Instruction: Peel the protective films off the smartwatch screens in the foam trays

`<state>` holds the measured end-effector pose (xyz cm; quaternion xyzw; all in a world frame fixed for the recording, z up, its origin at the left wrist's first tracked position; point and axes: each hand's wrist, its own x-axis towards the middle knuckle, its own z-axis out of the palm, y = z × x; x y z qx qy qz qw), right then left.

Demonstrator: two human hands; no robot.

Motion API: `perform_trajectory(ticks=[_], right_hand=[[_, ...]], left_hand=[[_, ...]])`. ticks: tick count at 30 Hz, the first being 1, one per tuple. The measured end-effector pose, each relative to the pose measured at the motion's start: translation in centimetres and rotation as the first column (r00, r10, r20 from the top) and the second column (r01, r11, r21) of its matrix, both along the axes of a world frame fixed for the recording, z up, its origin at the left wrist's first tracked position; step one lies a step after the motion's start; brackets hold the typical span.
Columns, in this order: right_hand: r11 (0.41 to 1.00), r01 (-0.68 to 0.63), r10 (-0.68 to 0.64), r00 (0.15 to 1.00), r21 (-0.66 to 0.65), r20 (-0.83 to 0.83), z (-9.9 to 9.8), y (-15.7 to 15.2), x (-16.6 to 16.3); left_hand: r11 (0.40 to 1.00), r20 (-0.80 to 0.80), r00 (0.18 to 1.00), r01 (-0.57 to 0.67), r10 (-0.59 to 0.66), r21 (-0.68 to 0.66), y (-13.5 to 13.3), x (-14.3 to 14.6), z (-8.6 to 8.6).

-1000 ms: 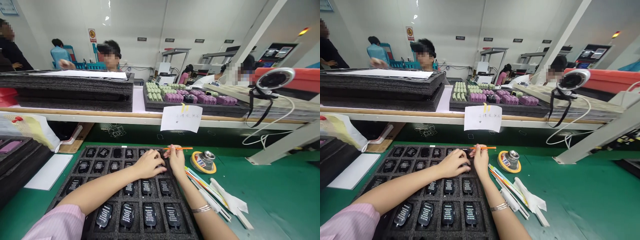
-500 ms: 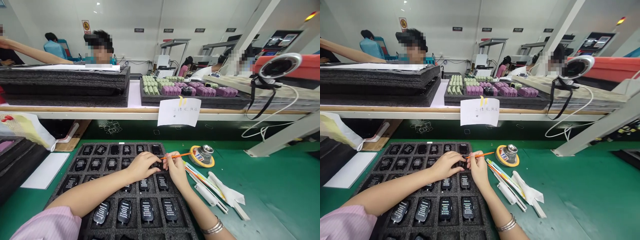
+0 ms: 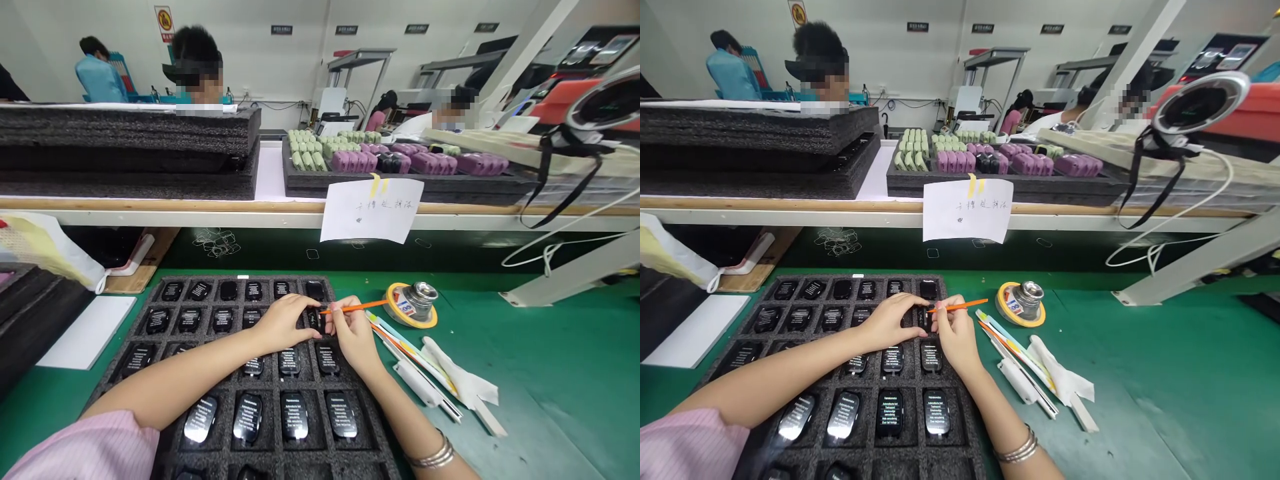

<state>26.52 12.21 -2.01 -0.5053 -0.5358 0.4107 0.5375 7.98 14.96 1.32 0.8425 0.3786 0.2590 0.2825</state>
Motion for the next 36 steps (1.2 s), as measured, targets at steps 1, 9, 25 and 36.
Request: perform_trajectory(ticks=[1,9,25,36], right_hand=[[1.0,-0.002,0.002,1.0,0.001,0.003,0.1,0.0,0.0],[1.0,-0.011,0.011,1.0,0.013,0.007,0.4,0.0,-0.3],[0.99,0.123,-0.108,0.974,0.067,-0.197,2.3,-2.9,1.8],[0.987,0.092,-0.072,0.986,0.133,-0.15,2.4,-6.1,-0.5]], left_hand=[[1.0,0.0,1.0,-0.001,0.001,-0.003,0.0,0.0,0.0],[1.0,-0.007,1.0,-0.014,0.014,-0.009,0.3,0.0,0.0],[0.975,-0.08,0.988,0.145,-0.133,0.169,-6.1,0.9,0.8],[0.987,0.039,0.991,0.123,-0.127,0.103,-6.5,-0.2,0.2]])
